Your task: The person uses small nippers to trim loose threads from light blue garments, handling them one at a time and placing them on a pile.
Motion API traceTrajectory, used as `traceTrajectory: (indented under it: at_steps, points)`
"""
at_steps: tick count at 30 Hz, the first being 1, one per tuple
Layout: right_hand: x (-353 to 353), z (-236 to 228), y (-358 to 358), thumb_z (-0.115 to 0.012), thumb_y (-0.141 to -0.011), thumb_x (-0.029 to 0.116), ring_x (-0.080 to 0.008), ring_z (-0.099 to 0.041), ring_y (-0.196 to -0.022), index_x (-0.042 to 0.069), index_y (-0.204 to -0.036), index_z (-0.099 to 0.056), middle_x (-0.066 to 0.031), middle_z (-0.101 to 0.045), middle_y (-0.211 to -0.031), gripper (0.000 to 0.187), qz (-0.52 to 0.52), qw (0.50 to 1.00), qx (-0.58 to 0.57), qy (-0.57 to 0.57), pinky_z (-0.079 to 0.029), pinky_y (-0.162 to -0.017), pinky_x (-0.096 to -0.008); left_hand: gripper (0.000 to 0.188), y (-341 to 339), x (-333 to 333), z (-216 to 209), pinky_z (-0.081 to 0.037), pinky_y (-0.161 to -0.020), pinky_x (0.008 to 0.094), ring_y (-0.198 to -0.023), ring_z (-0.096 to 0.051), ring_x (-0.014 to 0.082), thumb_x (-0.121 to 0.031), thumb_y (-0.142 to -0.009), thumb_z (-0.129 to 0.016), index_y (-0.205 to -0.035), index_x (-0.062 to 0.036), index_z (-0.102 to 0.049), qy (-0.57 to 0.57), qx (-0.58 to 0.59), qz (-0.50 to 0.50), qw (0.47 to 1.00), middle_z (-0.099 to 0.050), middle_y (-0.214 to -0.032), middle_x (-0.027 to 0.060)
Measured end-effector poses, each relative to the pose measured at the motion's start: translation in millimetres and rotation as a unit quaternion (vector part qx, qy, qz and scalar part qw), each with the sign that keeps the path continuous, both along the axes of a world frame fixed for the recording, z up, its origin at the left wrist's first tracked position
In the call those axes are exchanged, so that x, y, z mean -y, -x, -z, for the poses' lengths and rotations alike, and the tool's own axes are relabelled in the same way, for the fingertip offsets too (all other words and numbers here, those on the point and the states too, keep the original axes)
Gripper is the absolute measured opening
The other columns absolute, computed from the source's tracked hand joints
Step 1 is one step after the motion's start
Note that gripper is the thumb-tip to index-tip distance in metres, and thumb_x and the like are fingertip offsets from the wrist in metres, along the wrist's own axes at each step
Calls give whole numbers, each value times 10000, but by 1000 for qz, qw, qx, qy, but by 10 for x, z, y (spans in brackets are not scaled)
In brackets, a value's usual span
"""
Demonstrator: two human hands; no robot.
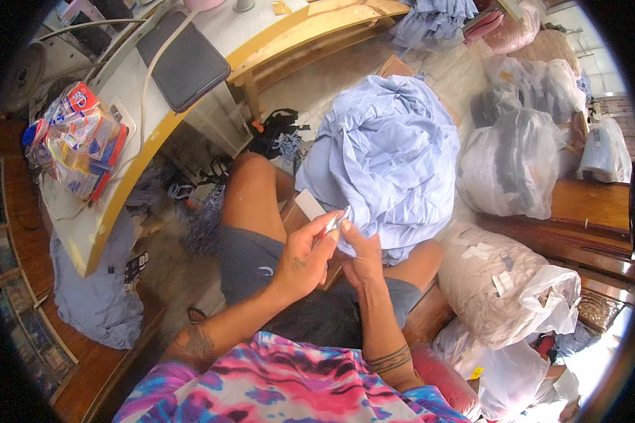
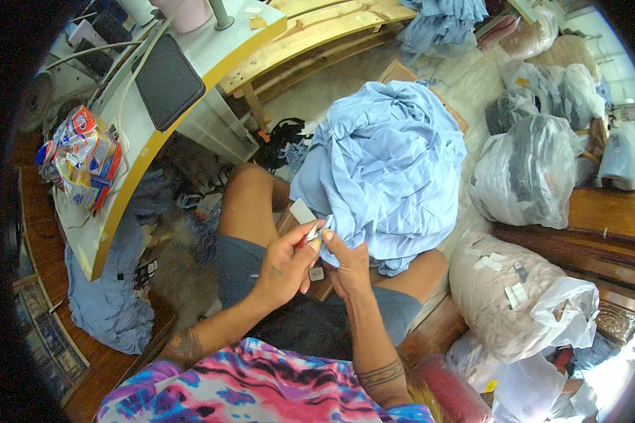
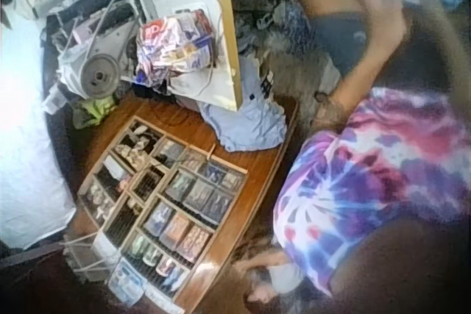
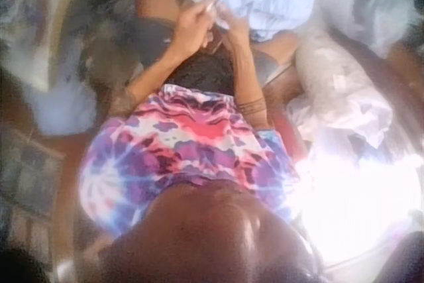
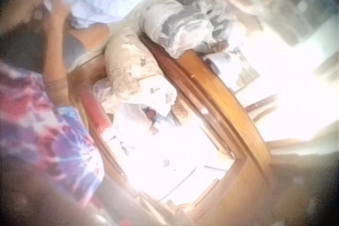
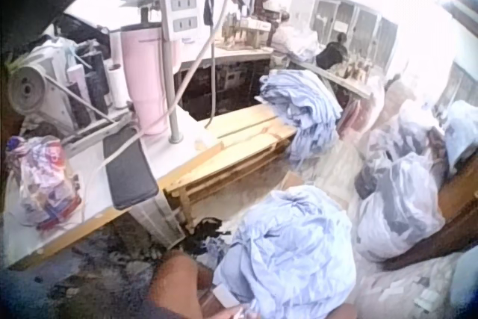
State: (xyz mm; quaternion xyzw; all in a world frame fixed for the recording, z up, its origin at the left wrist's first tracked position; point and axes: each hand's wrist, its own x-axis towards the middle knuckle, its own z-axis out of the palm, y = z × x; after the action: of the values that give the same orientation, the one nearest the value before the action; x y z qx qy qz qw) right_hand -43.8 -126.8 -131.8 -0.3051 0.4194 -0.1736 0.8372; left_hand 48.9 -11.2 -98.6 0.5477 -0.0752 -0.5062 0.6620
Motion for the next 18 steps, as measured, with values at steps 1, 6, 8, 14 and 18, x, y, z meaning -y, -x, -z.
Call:
traceTrajectory:
  at_steps: [1, 6, 8, 14, 18]
  points:
    - [-7, -4, -5, -832, -846, 136, -239, -661, -1032, -13, -1359, -498, -115, -639, -1164, 630, -3, 1000, 1, -8, -567, -879, -386, 410, 7, -5, -13, -384, -405, 217, -492, -445, 31, -144, -1049, -530, -1442, -30, -544, 0, 5, -4, 1000, -505, -769, -19]
    - [51, 46, -37, -857, -823, 151, -208, -663, -999, -43, -1303, -552, -110, -666, -1144, 601, -42, 995, -16, 88, -552, -874, -352, 408, -75, -58, 32, -405, -403, 221, -492, -440, 35, -156, -1044, -546, -1423, -8, -550, 20, -92, -14, 995, -500, -760, -10]
    - [147, 45, -13, -868, -812, 155, -191, -666, -971, -48, -1265, -586, -100, -685, -1122, 571, -96, 987, -39, 125, -546, -868, -334, 401, -145, -86, 46, -406, -401, 219, -489, -426, 36, -160, -1041, -553, -1410, -3, -557, 21, -120, -2, 993, -498, -759, -9]
    - [414, -273, -43, -872, -800, 143, -173, -658, -991, -56, -1272, -610, -96, -695, -1134, 576, -211, 957, -63, 191, -537, -894, -329, 367, -307, -72, 43, -393, -374, 207, -468, -393, 20, -219, -1034, -586, -1344, -22, -590, 6, -145, 34, 989, -506, -735, -17]
    - [533, -237, 91, -873, -798, 141, -192, -646, -1053, -61, -1312, -586, -109, -685, -1174, 622, -239, 927, -69, 280, -524, -942, -346, 346, -482, -33, 30, -382, -367, 201, -466, -403, 23, -205, -1037, -567, -1334, -30, -600, 19, -92, -25, 995, -502, -746, -17]
